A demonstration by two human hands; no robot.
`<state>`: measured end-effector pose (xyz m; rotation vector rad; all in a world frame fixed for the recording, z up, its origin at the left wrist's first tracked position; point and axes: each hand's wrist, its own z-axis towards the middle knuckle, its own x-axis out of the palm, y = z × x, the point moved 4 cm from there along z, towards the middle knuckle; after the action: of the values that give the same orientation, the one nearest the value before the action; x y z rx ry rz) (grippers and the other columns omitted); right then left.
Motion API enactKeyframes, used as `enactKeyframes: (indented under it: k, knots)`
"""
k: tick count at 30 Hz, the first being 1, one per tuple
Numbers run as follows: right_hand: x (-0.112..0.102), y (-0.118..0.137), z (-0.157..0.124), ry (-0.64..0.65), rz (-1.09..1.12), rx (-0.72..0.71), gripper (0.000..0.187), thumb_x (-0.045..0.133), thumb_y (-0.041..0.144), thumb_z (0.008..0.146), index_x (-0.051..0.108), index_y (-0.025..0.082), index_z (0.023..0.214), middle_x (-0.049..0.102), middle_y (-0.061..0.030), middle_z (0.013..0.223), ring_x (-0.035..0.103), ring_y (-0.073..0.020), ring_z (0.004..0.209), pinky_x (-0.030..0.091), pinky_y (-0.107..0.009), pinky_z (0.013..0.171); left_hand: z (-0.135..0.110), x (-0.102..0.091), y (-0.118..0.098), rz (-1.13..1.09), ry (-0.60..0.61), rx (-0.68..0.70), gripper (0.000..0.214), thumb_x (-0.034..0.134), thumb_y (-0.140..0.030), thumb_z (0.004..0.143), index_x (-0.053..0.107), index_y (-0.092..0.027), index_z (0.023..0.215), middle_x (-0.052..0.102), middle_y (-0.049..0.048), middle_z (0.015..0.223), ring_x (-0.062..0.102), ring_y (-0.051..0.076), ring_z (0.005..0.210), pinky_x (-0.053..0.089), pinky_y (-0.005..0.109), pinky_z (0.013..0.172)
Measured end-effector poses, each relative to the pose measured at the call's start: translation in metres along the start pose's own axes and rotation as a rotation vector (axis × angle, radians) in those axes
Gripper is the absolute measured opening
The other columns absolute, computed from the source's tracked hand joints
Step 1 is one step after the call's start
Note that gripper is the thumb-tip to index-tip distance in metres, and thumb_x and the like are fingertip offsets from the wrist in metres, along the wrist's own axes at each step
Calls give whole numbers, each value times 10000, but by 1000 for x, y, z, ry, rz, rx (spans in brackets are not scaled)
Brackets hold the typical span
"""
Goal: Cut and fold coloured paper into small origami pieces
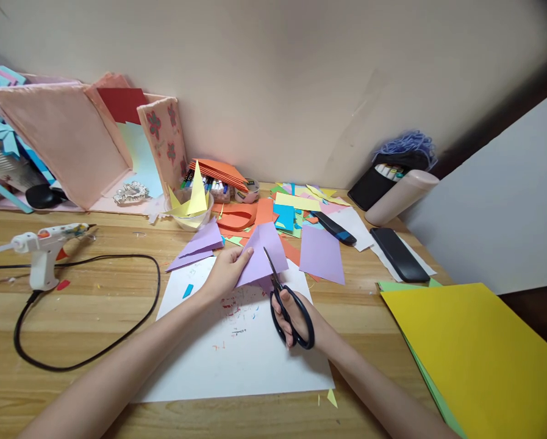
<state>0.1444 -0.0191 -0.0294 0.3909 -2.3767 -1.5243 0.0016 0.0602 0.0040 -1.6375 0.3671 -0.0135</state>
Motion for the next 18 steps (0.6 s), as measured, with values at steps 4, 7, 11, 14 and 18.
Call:
enactKeyframes:
  k: [4,7,11,14,18]
  knots:
    - [0,2,-1,40,16,-32,677,246,826,631,415,173,689,394,83,391,438,-71,277,399,-175,305,-2,2,-4,-13,26,-5,426,456,-553,753,440,-158,595,405,-32,544,369,94,495,305,204,461]
    - [0,3,-1,46,52,-5,702,205,843,611,409,175,680,390,83,383,437,-73,278,397,-179,304,-4,3,-6,8,41,-6,430,454,-550,755,422,-160,577,385,-38,539,356,90,494,286,203,464]
    - [0,1,1,28,60,-5,678,255,835,615,406,176,676,387,87,372,436,-73,268,376,-165,288,-5,4,-8,9,44,5,428,443,-542,765,401,-162,573,369,-38,541,335,87,499,269,202,464]
    - [1,-2,2,4,58,22,658,290,822,626,408,178,684,384,90,372,432,-76,260,368,-165,277,-5,4,-8,6,40,11,440,450,-555,755,405,-160,566,374,-35,541,333,88,502,265,202,459]
    - [1,-1,1,-14,34,23,653,302,816,633,415,176,694,380,91,379,425,-74,266,375,-172,282,-5,4,-8,-23,44,-5,452,462,-573,738,398,-163,560,362,-38,525,318,83,483,245,200,443]
